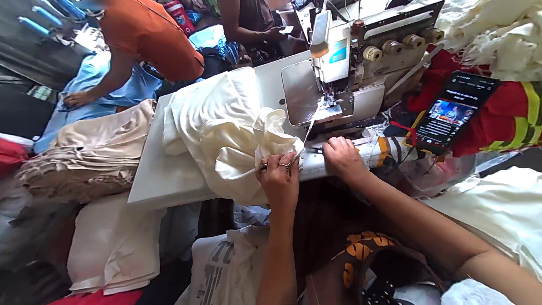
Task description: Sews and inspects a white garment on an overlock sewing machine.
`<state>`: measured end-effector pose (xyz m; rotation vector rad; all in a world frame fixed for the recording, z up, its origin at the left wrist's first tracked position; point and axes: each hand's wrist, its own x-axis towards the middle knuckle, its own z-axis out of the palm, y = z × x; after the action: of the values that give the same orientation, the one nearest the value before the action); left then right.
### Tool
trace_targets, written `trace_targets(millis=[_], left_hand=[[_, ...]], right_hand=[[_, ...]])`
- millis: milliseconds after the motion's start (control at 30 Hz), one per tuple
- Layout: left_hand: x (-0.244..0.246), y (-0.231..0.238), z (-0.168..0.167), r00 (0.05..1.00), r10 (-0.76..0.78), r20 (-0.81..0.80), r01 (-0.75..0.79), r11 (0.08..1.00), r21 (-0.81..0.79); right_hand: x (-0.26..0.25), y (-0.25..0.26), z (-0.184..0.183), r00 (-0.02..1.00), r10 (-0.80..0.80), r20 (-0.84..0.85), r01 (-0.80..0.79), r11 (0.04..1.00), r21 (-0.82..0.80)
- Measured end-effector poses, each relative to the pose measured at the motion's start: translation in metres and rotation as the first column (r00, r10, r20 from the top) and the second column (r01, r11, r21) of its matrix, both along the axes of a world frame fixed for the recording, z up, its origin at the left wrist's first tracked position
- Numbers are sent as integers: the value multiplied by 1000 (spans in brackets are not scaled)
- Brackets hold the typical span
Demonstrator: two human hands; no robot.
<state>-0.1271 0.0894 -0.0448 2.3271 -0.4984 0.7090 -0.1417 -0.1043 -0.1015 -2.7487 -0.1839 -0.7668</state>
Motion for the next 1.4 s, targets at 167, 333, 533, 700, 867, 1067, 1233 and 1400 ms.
trace_targets(millis=[167, 333, 533, 700, 867, 1067, 1233, 1400], left_hand=[[-1, 1, -4, 1000, 7, 20, -6, 999, -34], [-3, -3, -9, 999, 2, 50, 0, 999, -41], [-2, -2, -5, 998, -41, 53, 40, 999, 27], [9, -7, 5, 977, -191, 89, 181, 977, 112], [39, -10, 26, 852, -511, 113, 439, 814, 380], [66, -16, 56, 772, -634, -53, 611, 716, 339], [81, -26, 88, 769, -621, -149, 635, 770, 68], [81, -34, 113, 779, -578, -244, 596, 803, -1]], right_hand=[[-16, -11, 41, 929, 176, -325, 74, 772, 631], [-17, -5, 41, 808, 493, -322, 222, 252, 942], [1, 1, 46, 798, 523, -301, 193, 251, 949], [4, -7, 43, 837, 518, -174, 72, 211, 975], [-5, -19, 46, 817, 498, -290, 241, 163, 957], [-21, -32, 50, 818, 512, -263, 234, 122, 965], [-24, -33, 62, 813, 548, -198, 149, 134, 980], [-17, -22, 80, 874, 464, -142, 61, 185, 981]])
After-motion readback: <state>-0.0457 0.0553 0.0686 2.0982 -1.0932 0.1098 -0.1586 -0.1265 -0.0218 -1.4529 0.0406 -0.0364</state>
